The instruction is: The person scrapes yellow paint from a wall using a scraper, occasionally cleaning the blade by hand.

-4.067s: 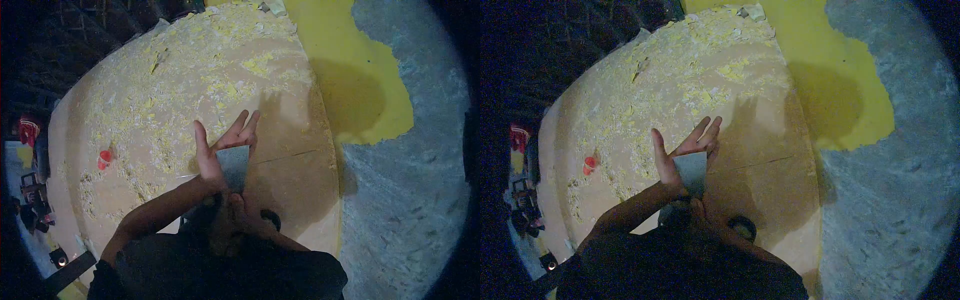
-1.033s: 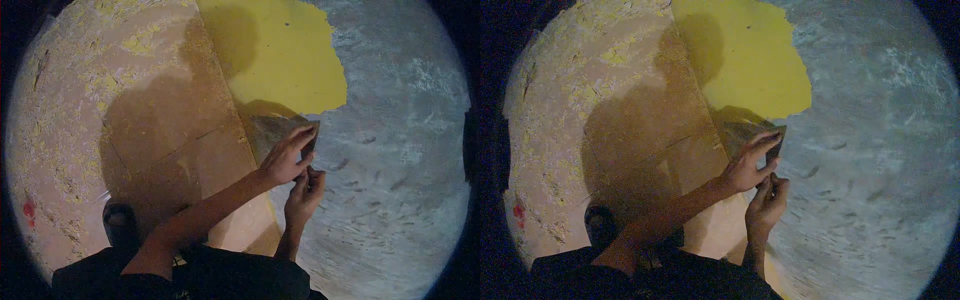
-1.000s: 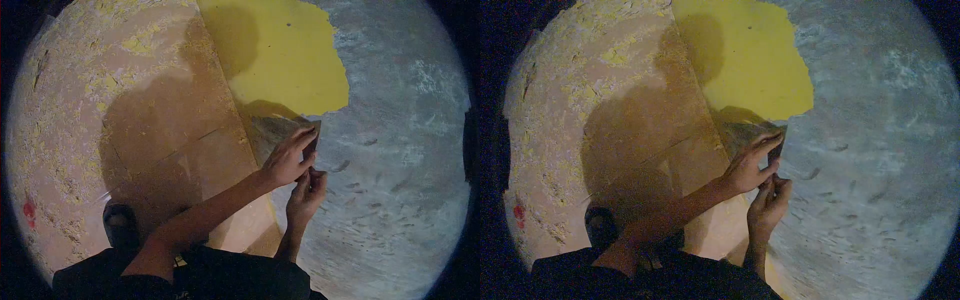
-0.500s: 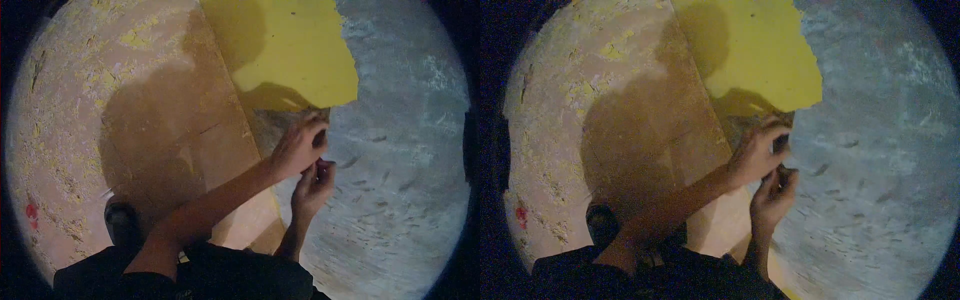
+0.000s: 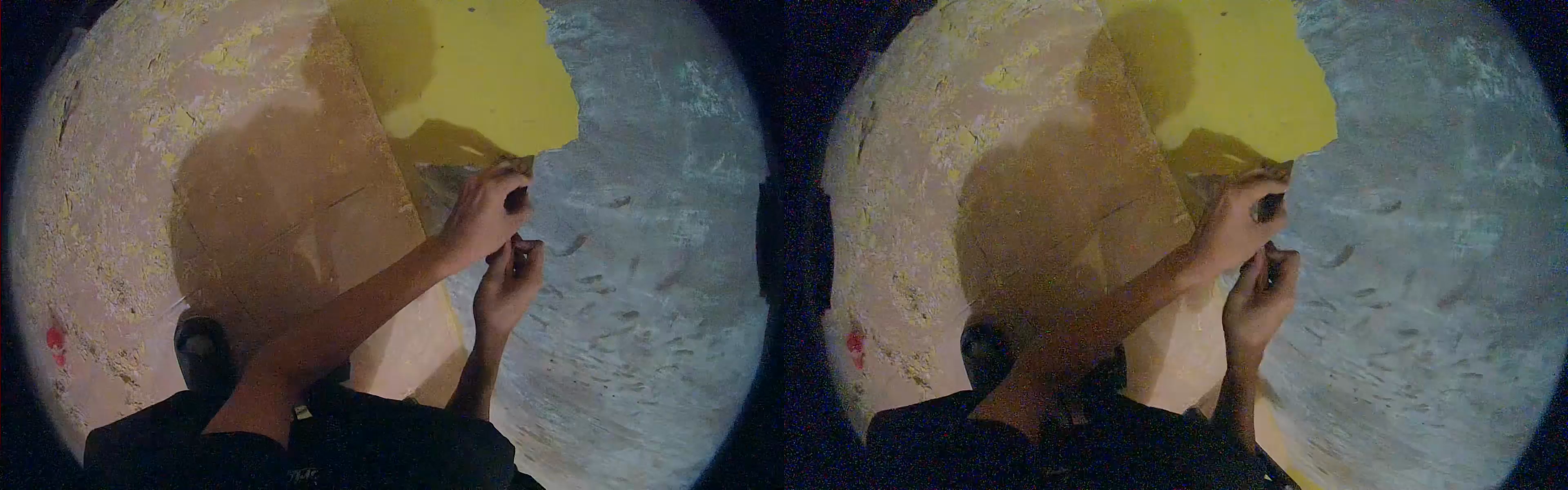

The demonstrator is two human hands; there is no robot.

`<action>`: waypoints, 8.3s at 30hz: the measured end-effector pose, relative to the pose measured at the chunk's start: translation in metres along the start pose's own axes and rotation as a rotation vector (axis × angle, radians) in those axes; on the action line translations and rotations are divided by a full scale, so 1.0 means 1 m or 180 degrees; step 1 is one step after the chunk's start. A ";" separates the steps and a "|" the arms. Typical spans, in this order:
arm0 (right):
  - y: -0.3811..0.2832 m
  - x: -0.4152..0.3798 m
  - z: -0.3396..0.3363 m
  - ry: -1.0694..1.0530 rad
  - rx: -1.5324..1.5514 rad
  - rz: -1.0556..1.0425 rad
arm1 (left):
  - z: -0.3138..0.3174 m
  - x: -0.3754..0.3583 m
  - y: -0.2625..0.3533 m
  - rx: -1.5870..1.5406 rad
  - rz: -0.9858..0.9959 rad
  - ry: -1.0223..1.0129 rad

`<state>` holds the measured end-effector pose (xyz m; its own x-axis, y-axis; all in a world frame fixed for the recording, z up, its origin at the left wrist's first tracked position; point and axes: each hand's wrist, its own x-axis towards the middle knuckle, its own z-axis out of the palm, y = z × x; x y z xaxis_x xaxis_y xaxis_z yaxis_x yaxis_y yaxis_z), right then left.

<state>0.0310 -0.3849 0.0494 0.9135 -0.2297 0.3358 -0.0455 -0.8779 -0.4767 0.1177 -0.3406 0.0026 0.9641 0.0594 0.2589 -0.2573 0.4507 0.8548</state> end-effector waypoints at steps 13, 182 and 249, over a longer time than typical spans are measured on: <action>-0.021 0.009 -0.006 -0.0074 0.0622 0.0397 | -0.011 0.021 0.020 0.0389 -0.0675 -0.0508; 0.043 -0.035 0.054 0.0161 0.0551 0.0536 | -0.030 -0.021 -0.045 0.1372 -0.0610 -0.0802; -0.024 -0.053 0.087 -0.1127 0.8376 0.2715 | -0.144 -0.132 0.034 0.3697 0.0109 -0.0294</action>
<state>0.0192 -0.3157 -0.0276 0.9690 0.1838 -0.1653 -0.1661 0.9794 0.1151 -0.0092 -0.2052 -0.0676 0.9593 -0.0309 0.2806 -0.2347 -0.6395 0.7321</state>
